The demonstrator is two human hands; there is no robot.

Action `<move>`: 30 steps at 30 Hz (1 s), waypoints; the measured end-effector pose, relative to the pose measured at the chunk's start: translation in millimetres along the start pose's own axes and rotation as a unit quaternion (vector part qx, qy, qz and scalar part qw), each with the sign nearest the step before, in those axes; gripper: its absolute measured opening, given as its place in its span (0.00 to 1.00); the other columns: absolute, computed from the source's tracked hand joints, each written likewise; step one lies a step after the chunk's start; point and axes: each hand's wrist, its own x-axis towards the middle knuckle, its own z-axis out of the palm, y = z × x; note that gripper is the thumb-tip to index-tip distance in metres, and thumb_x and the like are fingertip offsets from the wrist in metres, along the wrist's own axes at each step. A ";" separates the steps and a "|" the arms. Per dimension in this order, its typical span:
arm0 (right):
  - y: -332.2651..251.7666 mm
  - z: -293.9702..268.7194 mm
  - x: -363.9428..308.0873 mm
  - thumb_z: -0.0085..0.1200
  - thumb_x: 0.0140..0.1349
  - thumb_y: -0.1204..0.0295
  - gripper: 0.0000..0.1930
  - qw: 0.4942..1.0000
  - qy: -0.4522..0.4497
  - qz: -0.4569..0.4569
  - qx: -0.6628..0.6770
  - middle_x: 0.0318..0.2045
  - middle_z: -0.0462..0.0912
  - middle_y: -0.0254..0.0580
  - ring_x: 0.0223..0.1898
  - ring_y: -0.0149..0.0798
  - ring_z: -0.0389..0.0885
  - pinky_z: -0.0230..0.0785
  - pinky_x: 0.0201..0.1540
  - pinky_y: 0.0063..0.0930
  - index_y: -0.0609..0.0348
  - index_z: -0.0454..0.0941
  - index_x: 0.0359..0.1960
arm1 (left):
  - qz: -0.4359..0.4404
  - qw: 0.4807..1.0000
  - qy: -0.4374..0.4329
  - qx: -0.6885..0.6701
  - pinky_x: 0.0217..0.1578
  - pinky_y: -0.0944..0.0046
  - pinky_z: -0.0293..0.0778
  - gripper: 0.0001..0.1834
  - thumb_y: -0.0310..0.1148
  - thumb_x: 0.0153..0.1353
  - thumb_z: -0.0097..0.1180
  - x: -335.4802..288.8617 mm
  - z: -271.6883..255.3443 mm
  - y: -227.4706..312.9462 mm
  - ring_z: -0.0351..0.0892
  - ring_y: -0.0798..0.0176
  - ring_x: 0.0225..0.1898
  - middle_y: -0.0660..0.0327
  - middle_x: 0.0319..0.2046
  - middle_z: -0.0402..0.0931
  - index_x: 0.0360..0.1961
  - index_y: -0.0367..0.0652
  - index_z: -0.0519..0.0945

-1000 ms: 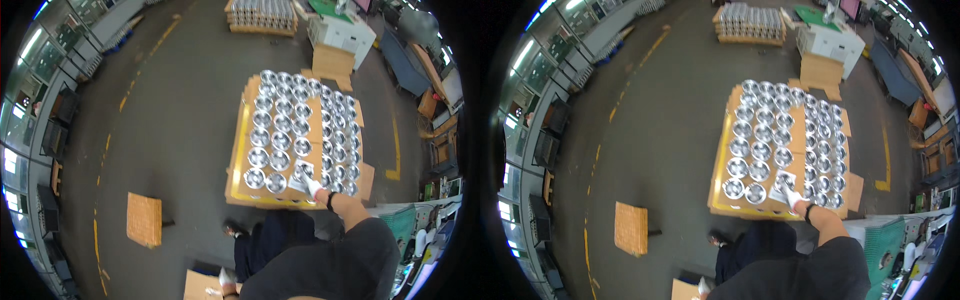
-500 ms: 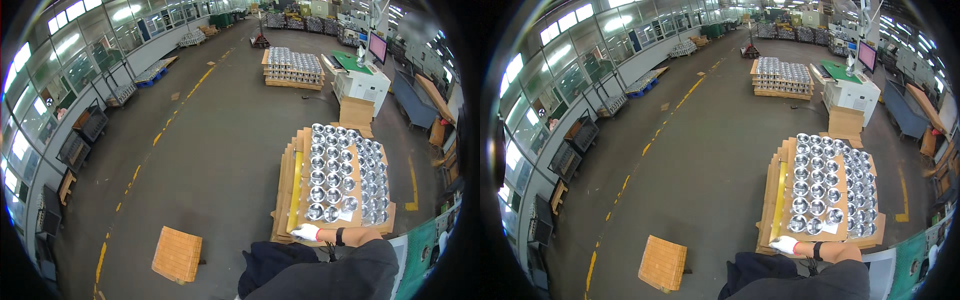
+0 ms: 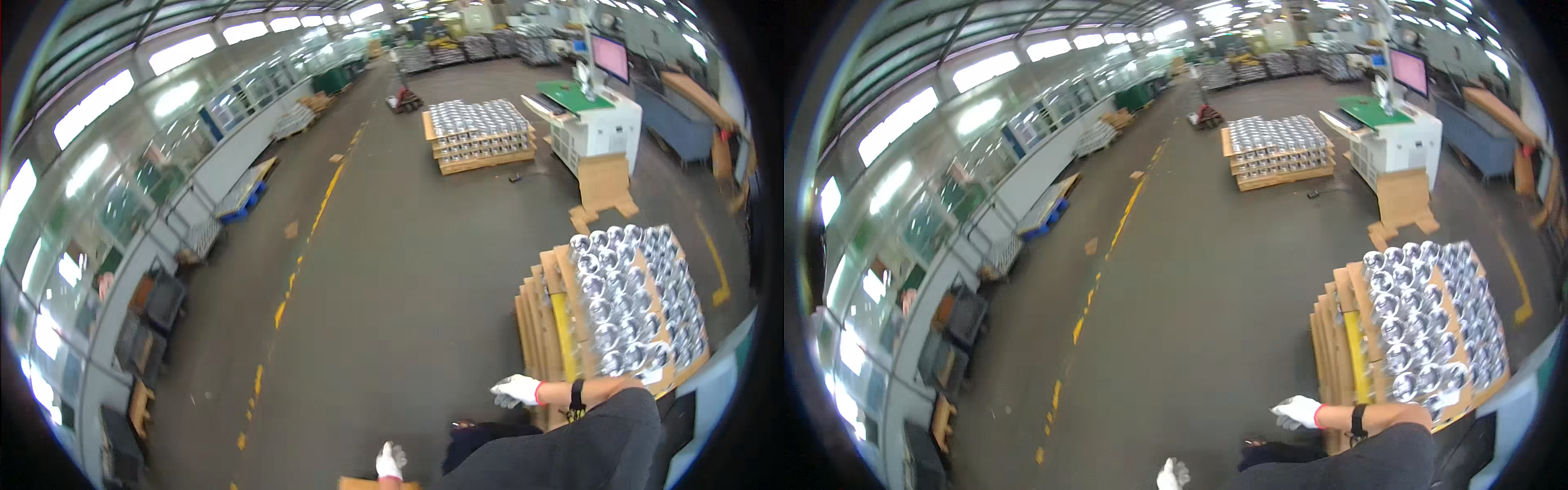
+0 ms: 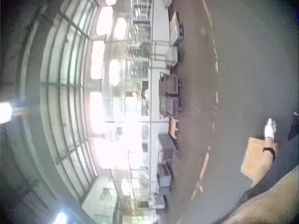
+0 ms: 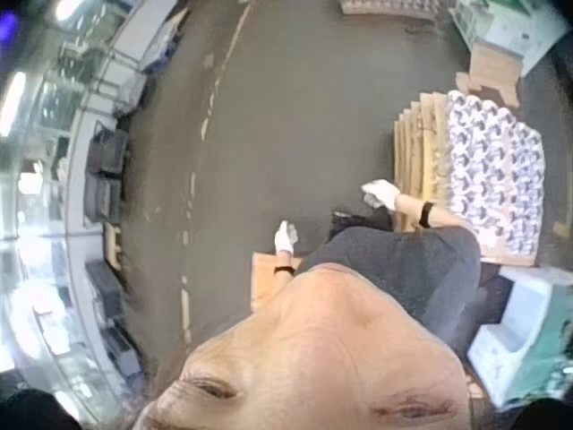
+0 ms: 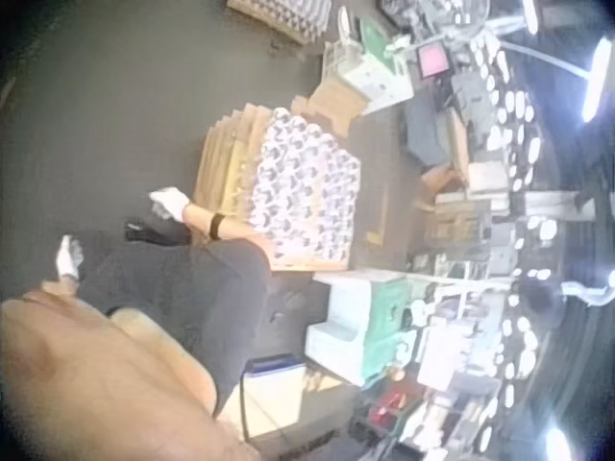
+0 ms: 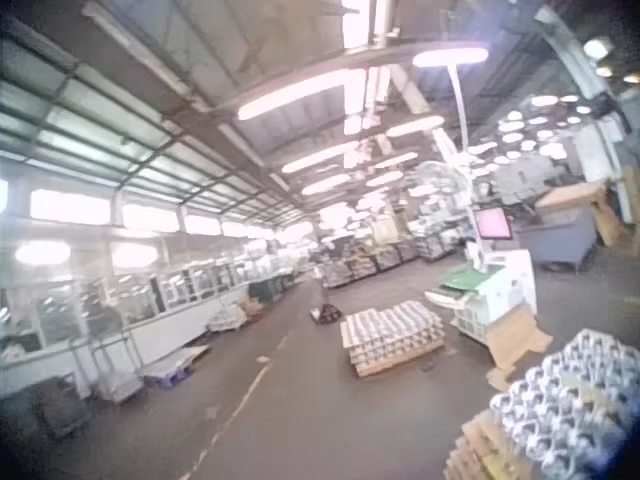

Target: The person moves pistons from a stack to a laser marking machine, places them under the laser, and returns them to the stack. After moving a paper slip, the person pulls a pallet jack across the factory floor.

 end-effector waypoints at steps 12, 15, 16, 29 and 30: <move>-290.1 -4.5 186.2 0.54 0.67 0.53 0.27 0.993 0.044 -0.099 0.048 0.43 0.84 0.44 0.41 0.35 0.81 0.76 0.44 0.31 0.62 0.72 0.59 | -0.181 0.968 0.116 0.128 0.31 0.53 0.74 0.13 0.40 0.64 0.53 133.6 13.0 129.9 0.77 0.51 0.31 0.55 0.34 0.77 0.44 0.45 0.79; -336.0 -11.9 247.6 0.54 0.68 0.57 0.25 0.982 0.095 -0.118 0.114 0.42 0.84 0.44 0.39 0.35 0.82 0.76 0.42 0.29 0.63 0.71 0.59 | -0.204 0.959 0.139 0.135 0.35 0.52 0.76 0.14 0.39 0.64 0.53 183.9 21.2 149.4 0.79 0.49 0.35 0.53 0.37 0.79 0.45 0.44 0.79; -345.3 -18.0 264.5 0.55 0.67 0.58 0.26 0.981 0.106 -0.115 0.119 0.44 0.83 0.46 0.39 0.35 0.81 0.76 0.42 0.29 0.64 0.71 0.59 | -0.203 0.958 0.133 0.154 0.36 0.51 0.77 0.14 0.39 0.63 0.53 208.7 26.2 161.3 0.80 0.48 0.36 0.52 0.38 0.80 0.45 0.44 0.80; -273.7 -196.9 426.5 0.41 0.69 0.56 0.20 0.926 0.263 0.231 0.141 0.44 0.84 0.41 0.49 0.45 0.79 0.70 0.53 0.43 0.52 0.78 0.51 | 0.270 0.889 -0.163 0.332 0.52 0.67 0.71 0.25 0.43 0.68 0.55 570.7 416.5 653.0 0.76 0.67 0.48 0.60 0.51 0.79 0.59 0.36 0.75; -275.5 -194.7 430.2 0.42 0.68 0.56 0.19 0.903 0.293 0.250 0.192 0.42 0.83 0.41 0.47 0.45 0.79 0.70 0.51 0.43 0.52 0.78 0.50 | 0.227 0.897 -0.183 0.331 0.57 0.64 0.68 0.27 0.46 0.67 0.53 580.5 451.6 667.6 0.75 0.62 0.54 0.56 0.54 0.78 0.59 0.36 0.75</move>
